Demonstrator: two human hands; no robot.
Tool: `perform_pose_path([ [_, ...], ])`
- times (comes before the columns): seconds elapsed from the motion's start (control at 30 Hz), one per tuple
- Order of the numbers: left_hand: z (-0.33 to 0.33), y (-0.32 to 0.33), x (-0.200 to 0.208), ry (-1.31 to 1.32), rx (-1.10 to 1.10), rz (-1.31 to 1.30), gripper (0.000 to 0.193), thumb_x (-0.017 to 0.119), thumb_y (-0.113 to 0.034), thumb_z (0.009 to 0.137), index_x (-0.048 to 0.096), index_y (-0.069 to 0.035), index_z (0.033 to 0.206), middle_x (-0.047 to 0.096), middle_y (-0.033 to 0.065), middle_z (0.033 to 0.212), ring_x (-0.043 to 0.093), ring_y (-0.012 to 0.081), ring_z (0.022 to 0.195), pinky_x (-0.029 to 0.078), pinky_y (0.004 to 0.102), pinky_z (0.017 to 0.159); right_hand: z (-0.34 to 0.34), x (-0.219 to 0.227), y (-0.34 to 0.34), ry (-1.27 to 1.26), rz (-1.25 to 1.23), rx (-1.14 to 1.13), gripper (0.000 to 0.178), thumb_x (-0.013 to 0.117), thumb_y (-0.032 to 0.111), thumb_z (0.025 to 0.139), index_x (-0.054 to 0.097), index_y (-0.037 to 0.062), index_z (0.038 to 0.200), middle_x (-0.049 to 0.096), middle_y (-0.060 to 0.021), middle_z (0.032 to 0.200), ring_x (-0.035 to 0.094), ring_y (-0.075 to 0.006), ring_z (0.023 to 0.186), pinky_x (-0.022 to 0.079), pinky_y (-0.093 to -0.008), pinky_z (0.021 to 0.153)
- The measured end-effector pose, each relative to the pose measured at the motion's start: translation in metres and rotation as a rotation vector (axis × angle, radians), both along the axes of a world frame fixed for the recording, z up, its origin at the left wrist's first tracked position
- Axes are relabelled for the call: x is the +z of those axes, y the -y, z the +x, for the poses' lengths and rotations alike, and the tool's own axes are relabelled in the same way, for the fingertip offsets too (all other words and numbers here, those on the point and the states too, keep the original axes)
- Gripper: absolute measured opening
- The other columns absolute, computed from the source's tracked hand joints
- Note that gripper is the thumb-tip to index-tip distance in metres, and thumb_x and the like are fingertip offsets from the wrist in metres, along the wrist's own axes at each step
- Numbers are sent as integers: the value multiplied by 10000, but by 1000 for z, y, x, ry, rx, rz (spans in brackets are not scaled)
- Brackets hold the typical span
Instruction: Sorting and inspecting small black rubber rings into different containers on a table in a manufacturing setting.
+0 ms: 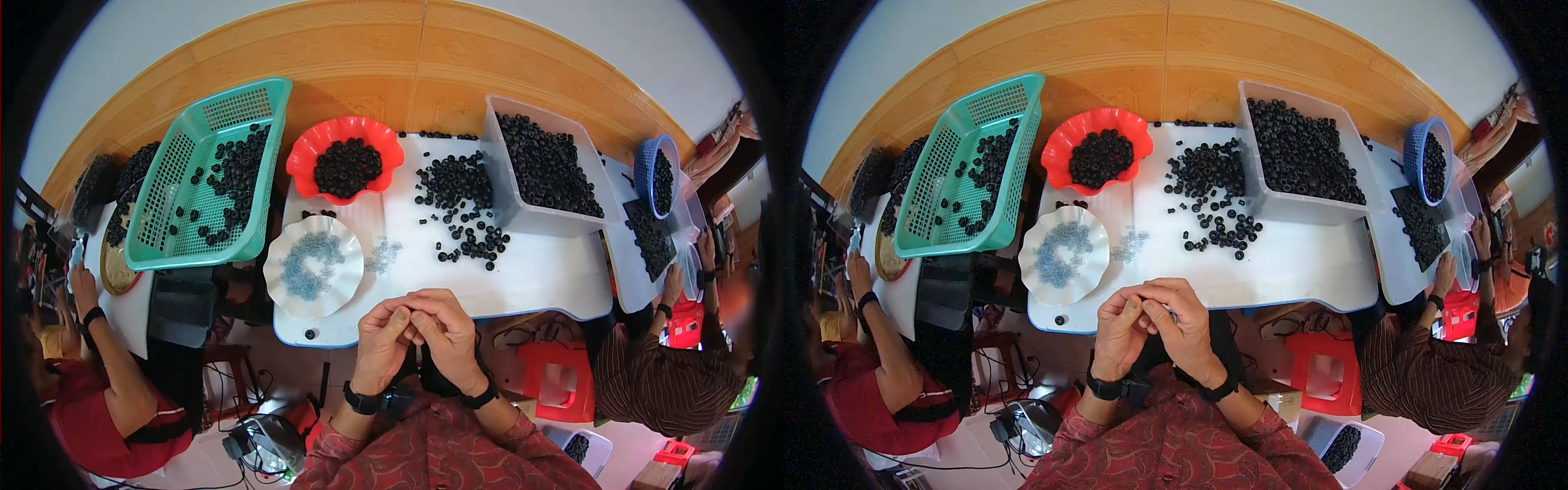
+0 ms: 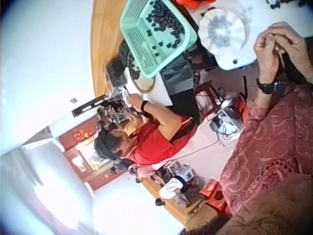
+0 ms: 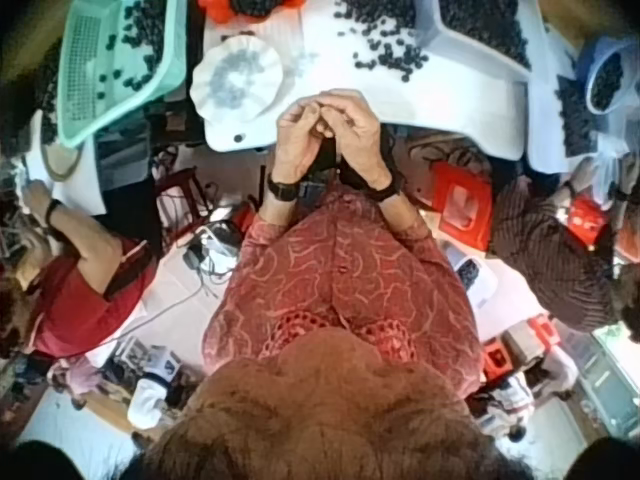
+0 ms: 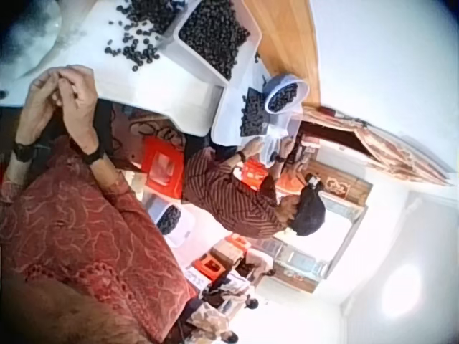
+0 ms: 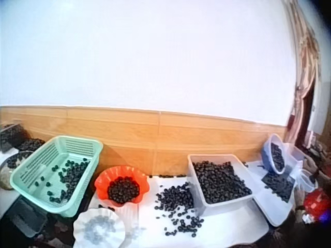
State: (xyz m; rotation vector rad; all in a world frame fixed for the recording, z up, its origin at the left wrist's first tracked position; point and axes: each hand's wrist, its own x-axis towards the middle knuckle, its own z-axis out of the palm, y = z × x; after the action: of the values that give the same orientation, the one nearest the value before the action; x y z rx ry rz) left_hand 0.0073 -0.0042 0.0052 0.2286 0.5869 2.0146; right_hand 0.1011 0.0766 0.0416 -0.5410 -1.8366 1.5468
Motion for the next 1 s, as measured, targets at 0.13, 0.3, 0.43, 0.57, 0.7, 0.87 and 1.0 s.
perform_pose_path([
  [0.13, 7, -4, 3, -222, 99, -135, 228, 630, -15, 912, 642, 22, 1136, 649, 44, 882, 605, 108, 750, 531, 249, 674, 0, 2, -2, -79, -92, -11, 165, 550, 40, 962, 647, 0, 1090, 584, -65, 1110, 575, -87, 839, 487, -208, 696],
  [0.3, 15, -9, 10, -448, 176, -259, 333, 640, 60, 870, 617, 31, 1201, 659, 55, 934, 621, 108, 772, 546, 248, 702, 4, -6, -8, -90, -295, -24, 167, 525, 50, 983, 634, -11, 1094, 589, -32, 1074, 551, -63, 804, 474, -196, 680],
  [0.43, 19, -14, 17, -473, 200, -260, 332, 636, 53, 880, 613, 32, 1210, 622, 29, 901, 603, 89, 783, 552, 237, 708, 9, -12, -12, -117, -419, -26, 158, 553, 64, 972, 633, -17, 1081, 608, -30, 1028, 544, -63, 790, 464, -198, 673],
  [0.57, 15, -15, 13, -477, 110, -275, 321, 619, 47, 895, 609, 33, 1216, 600, 17, 873, 596, 81, 776, 575, 252, 709, 12, -14, -18, -256, -550, 4, 144, 575, 9, 942, 651, -26, 1058, 615, -33, 1014, 576, -83, 806, 485, -214, 701],
  [0.7, 7, -18, 8, -368, 17, -202, 319, 611, 46, 899, 609, 29, 1218, 604, 25, 867, 609, 98, 756, 588, 271, 702, 17, -17, -27, -318, -633, 77, 144, 589, -11, 924, 655, -31, 1050, 625, -47, 1004, 605, -104, 853, 495, -223, 730],
  [0.87, 1, -24, 12, -281, -62, -249, 301, 594, 24, 915, 614, 21, 1215, 620, 42, 872, 613, 109, 737, 589, 282, 694, 15, -17, -28, -129, -516, -72, 132, 619, 38, 924, 657, -15, 1039, 674, -46, 953, 621, -107, 865, 498, -248, 802],
  [1.0, -14, -39, 15, -207, -65, -329, 289, 596, -16, 927, 605, 29, 1212, 630, 57, 873, 617, 115, 743, 582, 296, 697, 12, -21, -31, -110, -468, -132, 110, 617, 45, 927, 660, -8, 1014, 683, -41, 934, 617, -91, 848, 492, -234, 797],
])
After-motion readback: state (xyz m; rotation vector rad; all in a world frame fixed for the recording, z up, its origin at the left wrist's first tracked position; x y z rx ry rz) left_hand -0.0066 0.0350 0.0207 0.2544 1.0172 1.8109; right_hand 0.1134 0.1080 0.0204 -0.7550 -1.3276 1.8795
